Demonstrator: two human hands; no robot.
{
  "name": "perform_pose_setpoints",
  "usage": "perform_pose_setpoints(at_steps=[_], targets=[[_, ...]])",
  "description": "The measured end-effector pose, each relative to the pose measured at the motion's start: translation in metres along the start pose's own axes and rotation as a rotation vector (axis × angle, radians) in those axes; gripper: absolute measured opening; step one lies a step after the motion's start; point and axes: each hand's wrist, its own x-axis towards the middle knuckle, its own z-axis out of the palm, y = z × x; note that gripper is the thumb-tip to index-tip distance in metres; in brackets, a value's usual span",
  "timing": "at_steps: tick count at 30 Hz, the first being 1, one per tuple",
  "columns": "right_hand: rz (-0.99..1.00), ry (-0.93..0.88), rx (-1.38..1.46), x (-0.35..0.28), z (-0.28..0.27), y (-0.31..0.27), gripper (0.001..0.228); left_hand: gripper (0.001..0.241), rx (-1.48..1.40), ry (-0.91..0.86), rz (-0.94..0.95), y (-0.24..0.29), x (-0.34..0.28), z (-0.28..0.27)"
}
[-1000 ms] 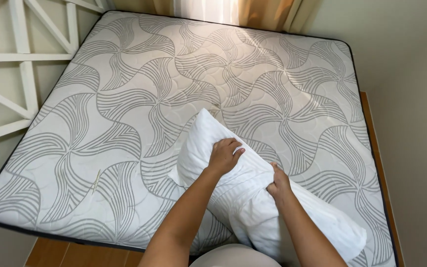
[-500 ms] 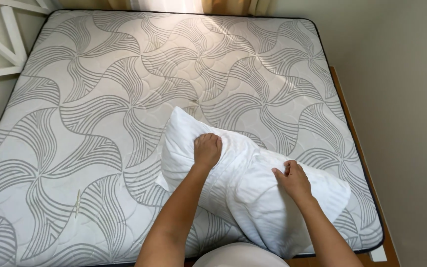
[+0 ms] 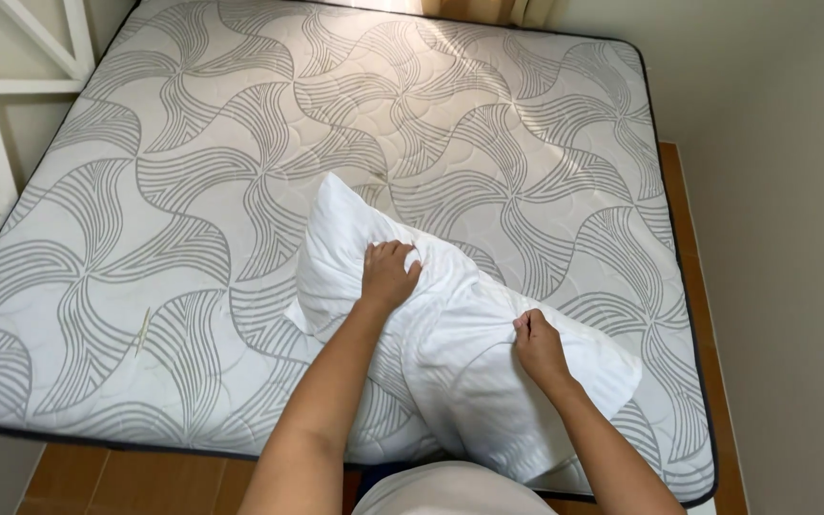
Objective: The person inserts a pillow into a white pillowcase on a mattress. They repeatedly adjust the corners and smooth the fabric by hand to fit the pillow properly.
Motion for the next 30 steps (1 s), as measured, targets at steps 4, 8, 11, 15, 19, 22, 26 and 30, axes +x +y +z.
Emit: perform_pose_setpoints(at_steps=[4, 8, 11, 15, 19, 22, 26, 30], targets=[[-0.005, 0.056, 0.053, 0.0, -0.027, 0.062, 0.021, 0.042, -0.005, -0.045, -0.149, 0.024, 0.006, -0.016], [-0.039, 0.08, -0.007, -0.004, -0.054, 0.081, 0.02, 0.047, -0.001, -0.109, -0.289, 0.046, 0.006, -0.018], [-0.069, 0.042, 0.024, -0.002, -0.054, 0.08, 0.022, 0.046, 0.054, -0.07, -0.283, 0.053, 0.002, -0.006], [-0.106, -0.02, 0.096, 0.006, -0.053, 0.085, 0.026, 0.037, -0.014, 0.183, -0.152, 0.069, -0.016, 0.004], [-0.077, -0.1, 0.079, 0.021, -0.058, 0.097, 0.028, 0.035, -0.089, 0.34, -0.122, 0.11, -0.076, 0.019], [-0.03, -0.143, 0.046, 0.041, -0.056, 0.107, 0.029, 0.039, -0.106, 0.334, -0.202, 0.127, -0.108, 0.041], [-0.032, -0.172, 0.007, 0.058, -0.049, 0.126, 0.03, 0.048, -0.152, 0.252, -0.132, 0.131, -0.115, 0.059], [-0.008, -0.176, -0.012, 0.073, -0.044, 0.129, 0.03, 0.014, 0.066, 0.074, -0.001, 0.086, -0.107, 0.126]])
